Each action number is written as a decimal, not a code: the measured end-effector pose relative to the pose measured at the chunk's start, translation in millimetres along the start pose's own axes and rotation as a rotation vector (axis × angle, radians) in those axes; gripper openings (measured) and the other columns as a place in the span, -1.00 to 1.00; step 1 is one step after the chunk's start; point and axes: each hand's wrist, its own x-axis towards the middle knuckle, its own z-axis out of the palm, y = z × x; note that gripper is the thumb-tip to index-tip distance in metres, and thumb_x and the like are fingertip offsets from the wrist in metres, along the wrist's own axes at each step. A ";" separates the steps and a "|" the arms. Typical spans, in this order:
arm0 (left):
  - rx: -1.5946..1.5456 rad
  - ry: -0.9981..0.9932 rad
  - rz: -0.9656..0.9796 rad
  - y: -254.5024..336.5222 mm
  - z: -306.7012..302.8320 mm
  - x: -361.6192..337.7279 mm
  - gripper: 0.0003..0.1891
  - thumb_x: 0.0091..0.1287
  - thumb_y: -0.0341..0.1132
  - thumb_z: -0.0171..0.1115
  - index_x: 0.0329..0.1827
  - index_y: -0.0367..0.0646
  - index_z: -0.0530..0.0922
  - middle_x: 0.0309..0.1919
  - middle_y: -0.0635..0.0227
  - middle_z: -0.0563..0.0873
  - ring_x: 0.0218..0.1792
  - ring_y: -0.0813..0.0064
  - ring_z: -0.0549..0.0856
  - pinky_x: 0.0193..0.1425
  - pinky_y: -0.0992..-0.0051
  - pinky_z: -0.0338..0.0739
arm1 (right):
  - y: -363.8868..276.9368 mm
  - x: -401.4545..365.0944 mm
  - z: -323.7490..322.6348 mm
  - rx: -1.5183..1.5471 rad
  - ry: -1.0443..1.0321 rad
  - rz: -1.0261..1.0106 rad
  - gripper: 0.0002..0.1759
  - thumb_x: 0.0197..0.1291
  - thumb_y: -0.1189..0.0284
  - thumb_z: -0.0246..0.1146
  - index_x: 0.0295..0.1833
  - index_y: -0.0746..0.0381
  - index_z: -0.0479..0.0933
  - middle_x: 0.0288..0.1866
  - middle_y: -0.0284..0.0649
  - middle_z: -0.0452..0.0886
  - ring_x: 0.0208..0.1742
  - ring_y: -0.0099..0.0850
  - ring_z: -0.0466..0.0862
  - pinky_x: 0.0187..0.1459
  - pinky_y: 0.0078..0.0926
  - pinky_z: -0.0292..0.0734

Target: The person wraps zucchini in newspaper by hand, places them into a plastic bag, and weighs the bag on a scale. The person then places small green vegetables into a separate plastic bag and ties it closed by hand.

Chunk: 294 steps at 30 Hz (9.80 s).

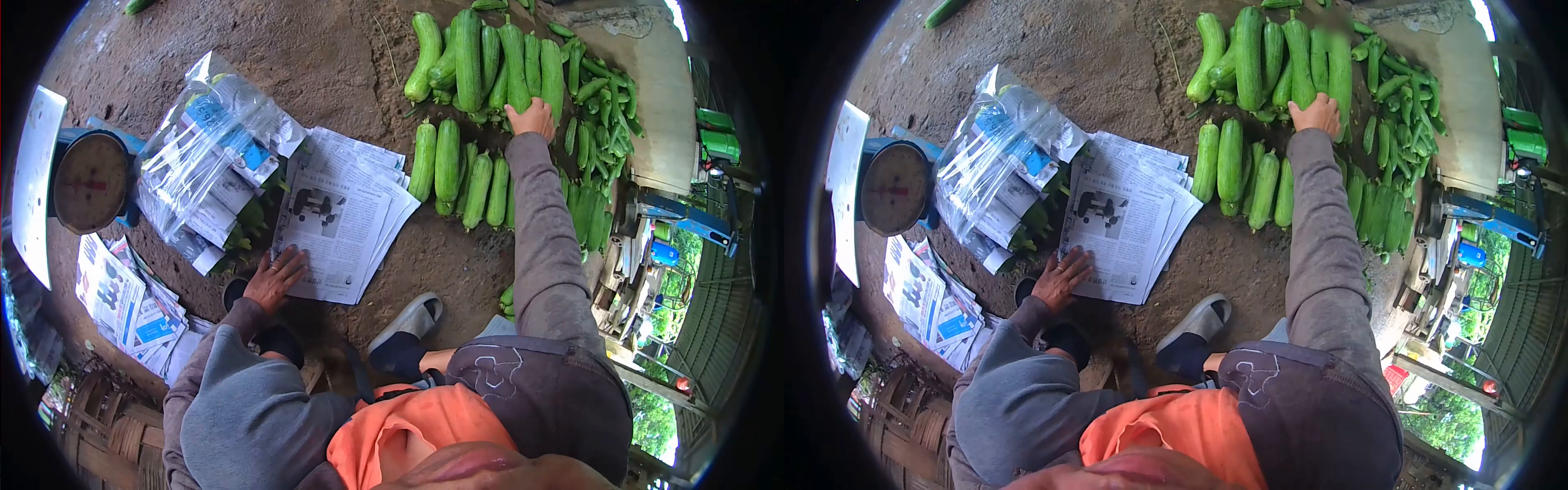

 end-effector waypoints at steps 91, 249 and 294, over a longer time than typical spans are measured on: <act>-2.083 0.775 -0.320 18.7 -121.0 35.7 -0.67 0.26 -0.39 0.21 0.08 -0.22 0.45 -0.13 0.34 0.64 -0.07 0.49 0.60 0.04 0.37 0.50 | -177.1 -326.6 -109.6 1.215 -0.564 -0.654 -0.25 -0.16 0.40 0.50 0.21 0.27 0.37 0.11 -0.06 0.43 0.13 -0.07 0.47 0.12 -0.24 0.43; -0.009 0.358 0.189 18.6 -18.9 -4.2 -0.84 0.10 -0.27 0.15 -0.27 -0.02 0.59 0.04 0.43 0.56 0.13 0.40 0.45 0.11 0.37 0.35 | -104.4 -332.2 33.7 0.742 -0.498 -0.599 -0.25 -0.24 0.30 0.51 0.18 0.15 0.43 0.06 -0.11 0.51 0.08 -0.15 0.51 0.11 -0.27 0.42; -2.233 0.366 -0.406 40.2 17.4 52.8 -0.63 0.34 -0.27 0.22 0.15 -0.20 0.45 0.03 0.34 0.61 0.07 0.46 0.57 0.21 0.38 0.39 | -157.5 -380.6 -6.7 1.046 -0.563 -0.611 -0.52 -0.20 0.51 0.37 -0.03 0.20 0.50 -0.08 -0.17 0.58 -0.01 -0.18 0.56 0.02 -0.28 0.45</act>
